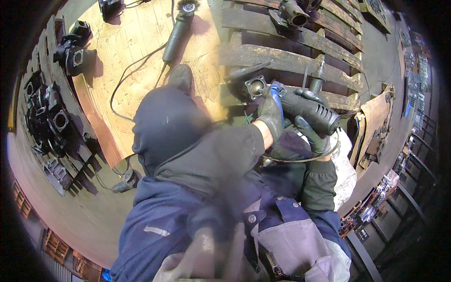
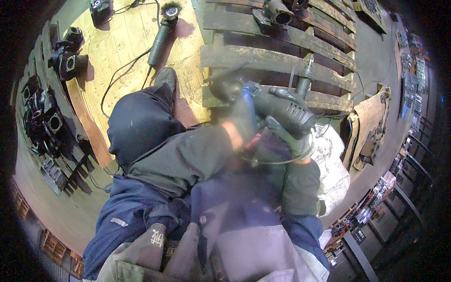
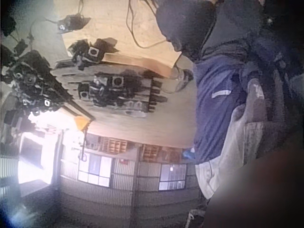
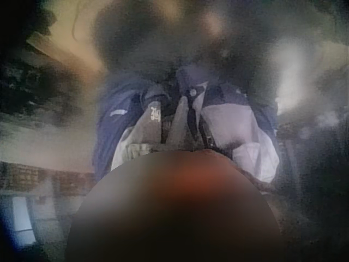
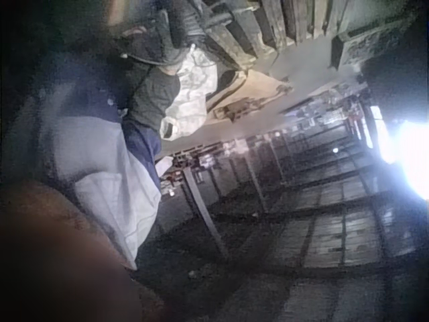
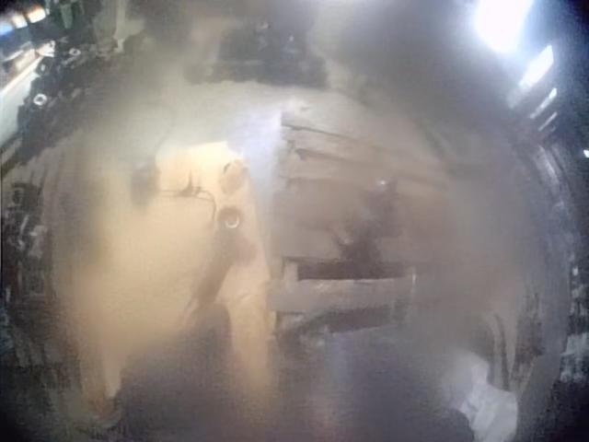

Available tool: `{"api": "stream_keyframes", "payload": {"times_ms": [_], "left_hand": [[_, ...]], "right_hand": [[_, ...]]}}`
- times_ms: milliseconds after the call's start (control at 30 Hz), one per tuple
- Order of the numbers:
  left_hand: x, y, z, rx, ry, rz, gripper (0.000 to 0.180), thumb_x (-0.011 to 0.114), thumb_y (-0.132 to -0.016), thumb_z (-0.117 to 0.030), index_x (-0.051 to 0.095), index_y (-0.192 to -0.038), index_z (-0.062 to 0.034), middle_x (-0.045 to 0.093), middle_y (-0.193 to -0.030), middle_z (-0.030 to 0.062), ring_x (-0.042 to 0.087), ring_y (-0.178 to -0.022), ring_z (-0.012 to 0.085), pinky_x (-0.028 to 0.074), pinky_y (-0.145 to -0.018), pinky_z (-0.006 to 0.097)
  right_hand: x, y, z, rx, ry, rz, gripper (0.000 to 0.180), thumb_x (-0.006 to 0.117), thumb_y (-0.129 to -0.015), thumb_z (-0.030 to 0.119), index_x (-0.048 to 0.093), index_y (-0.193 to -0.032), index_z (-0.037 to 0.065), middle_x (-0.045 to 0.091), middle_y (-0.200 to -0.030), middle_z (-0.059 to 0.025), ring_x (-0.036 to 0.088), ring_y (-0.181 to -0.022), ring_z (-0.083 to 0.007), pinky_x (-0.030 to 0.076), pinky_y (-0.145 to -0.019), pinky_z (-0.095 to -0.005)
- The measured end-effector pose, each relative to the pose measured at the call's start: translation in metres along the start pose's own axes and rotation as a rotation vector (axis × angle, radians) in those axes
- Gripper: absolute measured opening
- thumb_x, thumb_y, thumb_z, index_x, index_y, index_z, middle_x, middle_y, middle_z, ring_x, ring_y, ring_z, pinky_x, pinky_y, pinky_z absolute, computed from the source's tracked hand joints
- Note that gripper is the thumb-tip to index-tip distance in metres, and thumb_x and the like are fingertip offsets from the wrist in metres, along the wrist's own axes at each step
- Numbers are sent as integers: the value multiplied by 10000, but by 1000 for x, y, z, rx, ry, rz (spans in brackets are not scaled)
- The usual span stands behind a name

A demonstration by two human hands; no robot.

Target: The person uses a handheld angle grinder to smooth the edges and surfaces of a metal part on a wooden pallet. They reposition the part several times to access different areas and briefly inspect the finished surface before placing the part down.

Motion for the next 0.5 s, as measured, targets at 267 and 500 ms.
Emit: {"api": "stream_keyframes", "payload": {"times_ms": [267, 500], "left_hand": [[-6, -2, -5, -39, -71, -132, 504, 563, -1012, -596, 684, -1197, -143, 707, -1210, 115, 672, -1060, 306, 556, -939, 472], [-6, 4, -5, -19, -118, -177, 518, 564, -1022, -579, 689, -1219, -117, 701, -1277, 132, 668, -1152, 288, 550, -979, 425]], "right_hand": [[8, -11, 0, 15, 153, 51, 552, 819, -848, 64, 636, -1364, -5, 640, -1393, -153, 604, -1293, -286, 474, -1096, -393], [3, -8, 3, 11, 34, -11, 611, 815, -857, 74, 584, -1417, -5, 642, -1393, -171, 614, -1287, -285, 491, -1092, -393]]}}
Point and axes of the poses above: each hand's wrist, its own y-axis away from the middle knuckle, its own x-axis out of the palm, z = x × y, the point moved 8 cm from there along -y, towards the middle knuckle
